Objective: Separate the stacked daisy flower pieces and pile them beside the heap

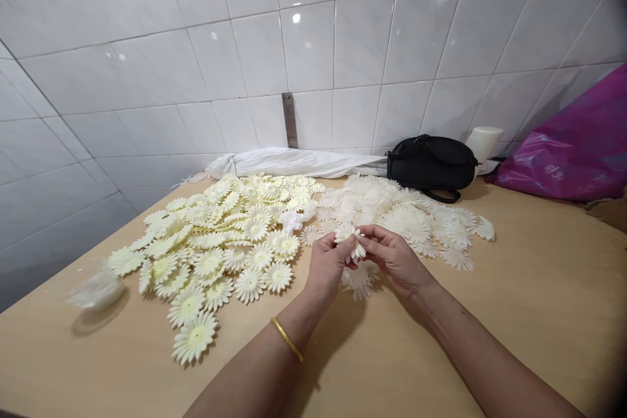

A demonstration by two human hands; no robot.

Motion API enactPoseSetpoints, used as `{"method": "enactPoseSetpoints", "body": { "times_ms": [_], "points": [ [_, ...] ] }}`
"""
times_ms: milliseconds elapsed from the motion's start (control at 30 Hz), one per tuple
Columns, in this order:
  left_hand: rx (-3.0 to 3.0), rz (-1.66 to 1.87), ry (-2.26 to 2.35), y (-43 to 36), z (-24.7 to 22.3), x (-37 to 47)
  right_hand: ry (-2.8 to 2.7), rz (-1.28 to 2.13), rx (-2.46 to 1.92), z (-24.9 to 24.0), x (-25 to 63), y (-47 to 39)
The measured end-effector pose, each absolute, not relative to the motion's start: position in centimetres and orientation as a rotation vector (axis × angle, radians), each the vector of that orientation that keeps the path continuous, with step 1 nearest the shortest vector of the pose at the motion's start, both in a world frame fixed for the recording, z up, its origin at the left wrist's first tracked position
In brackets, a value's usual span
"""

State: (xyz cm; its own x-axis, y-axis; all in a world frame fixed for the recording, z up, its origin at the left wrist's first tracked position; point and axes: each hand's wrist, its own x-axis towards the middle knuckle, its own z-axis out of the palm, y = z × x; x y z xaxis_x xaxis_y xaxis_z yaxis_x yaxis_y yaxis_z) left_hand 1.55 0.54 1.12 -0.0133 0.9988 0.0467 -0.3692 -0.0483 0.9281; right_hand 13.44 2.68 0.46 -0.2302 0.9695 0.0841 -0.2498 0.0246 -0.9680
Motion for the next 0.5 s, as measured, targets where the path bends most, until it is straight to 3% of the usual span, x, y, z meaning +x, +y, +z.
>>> {"method": "enactPoseSetpoints", "body": {
  "times_ms": [500],
  "points": [
    [0.912,1.291,0.902,0.75,1.25,0.99,-1.309,1.699,-0.739,0.74,13.41,2.22]
  ]
}}
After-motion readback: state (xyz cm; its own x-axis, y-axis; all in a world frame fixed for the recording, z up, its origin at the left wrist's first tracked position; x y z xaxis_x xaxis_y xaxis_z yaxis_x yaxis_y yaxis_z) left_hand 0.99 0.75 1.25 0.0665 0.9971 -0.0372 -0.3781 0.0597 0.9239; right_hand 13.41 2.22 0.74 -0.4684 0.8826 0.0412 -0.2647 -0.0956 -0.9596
